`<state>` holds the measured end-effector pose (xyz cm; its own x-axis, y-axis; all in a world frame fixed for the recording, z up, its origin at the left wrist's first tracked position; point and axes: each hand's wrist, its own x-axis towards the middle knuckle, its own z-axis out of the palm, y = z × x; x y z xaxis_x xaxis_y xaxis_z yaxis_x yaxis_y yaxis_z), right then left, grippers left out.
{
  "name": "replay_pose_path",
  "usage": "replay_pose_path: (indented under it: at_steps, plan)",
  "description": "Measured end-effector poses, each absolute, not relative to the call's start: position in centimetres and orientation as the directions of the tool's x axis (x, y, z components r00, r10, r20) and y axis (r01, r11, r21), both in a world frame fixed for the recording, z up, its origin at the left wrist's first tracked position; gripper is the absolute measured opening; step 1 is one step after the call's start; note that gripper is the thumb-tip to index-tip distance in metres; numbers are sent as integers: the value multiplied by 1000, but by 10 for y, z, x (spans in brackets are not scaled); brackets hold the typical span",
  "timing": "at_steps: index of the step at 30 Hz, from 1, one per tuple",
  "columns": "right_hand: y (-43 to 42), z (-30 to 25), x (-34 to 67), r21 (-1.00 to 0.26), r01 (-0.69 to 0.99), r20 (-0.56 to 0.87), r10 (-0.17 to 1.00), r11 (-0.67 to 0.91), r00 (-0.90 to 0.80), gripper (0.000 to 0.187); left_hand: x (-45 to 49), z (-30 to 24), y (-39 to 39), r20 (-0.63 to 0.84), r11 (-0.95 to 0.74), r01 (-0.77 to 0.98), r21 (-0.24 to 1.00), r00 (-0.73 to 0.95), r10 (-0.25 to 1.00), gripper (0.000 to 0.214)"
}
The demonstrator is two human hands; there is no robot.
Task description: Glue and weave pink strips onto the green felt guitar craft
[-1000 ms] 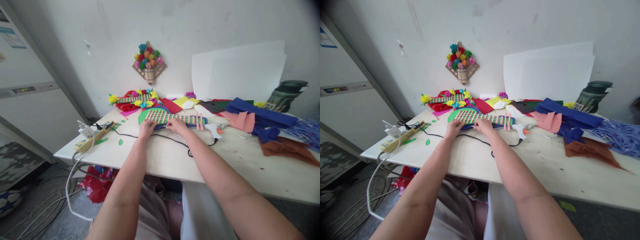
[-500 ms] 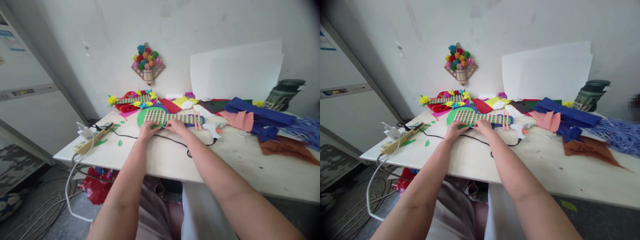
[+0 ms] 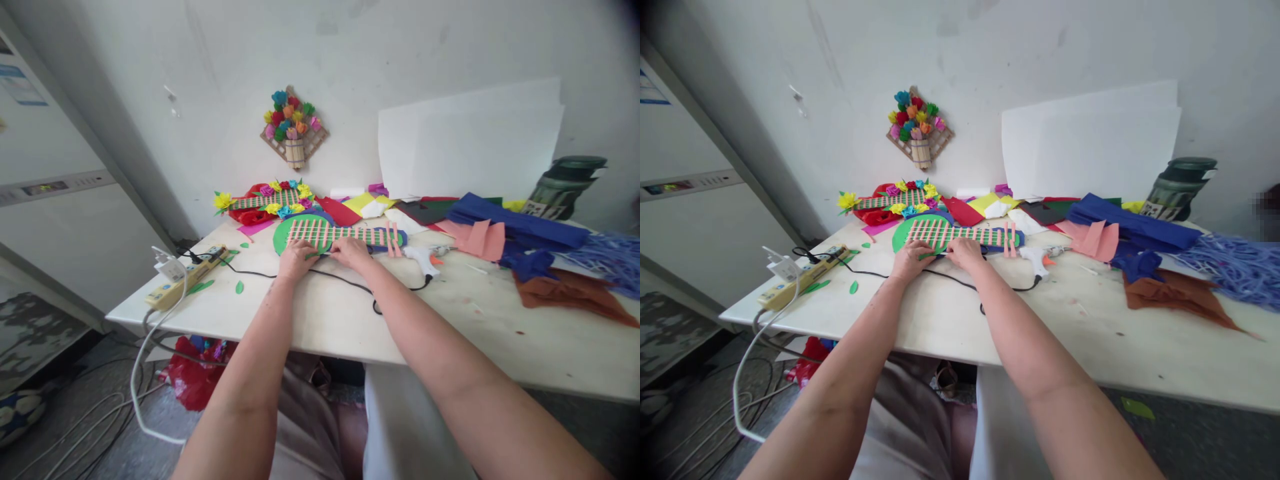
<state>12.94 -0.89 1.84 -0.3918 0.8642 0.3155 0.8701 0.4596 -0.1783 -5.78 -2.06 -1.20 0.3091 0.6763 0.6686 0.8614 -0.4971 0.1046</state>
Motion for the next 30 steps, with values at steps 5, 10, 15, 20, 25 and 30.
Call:
replay_pose_path:
  at_steps: [5, 10, 15, 20, 25, 30]
  plan:
    - [-7, 16, 129, -165, 869, 354, 850, 467, -390, 17, -55, -9, -23, 644, -478, 875, 72, 325, 693, 14]
    - [-6, 15, 129, -135, 864, 382, 830, 485, -406, 18, -57, -12, -21, 657, -460, 874, 157, 255, 709, 13]
    - [-9, 16, 128, -98, 871, 393, 822, 482, -411, 20, -56, -10, -22, 650, -455, 879, 142, 264, 713, 14]
    - [-10, 17, 126, -109, 882, 389, 836, 459, -387, 22, -48, -3, -29, 627, -385, 918, 92, 247, 739, 20]
    - [-10, 18, 127, -115, 894, 366, 855, 433, -367, 22, -45, -2, -31, 627, -336, 940, 61, 226, 746, 23]
    - [-8, 17, 125, -126, 904, 338, 875, 409, -348, 19, -46, -3, -30, 625, -330, 942, 51, 228, 747, 22]
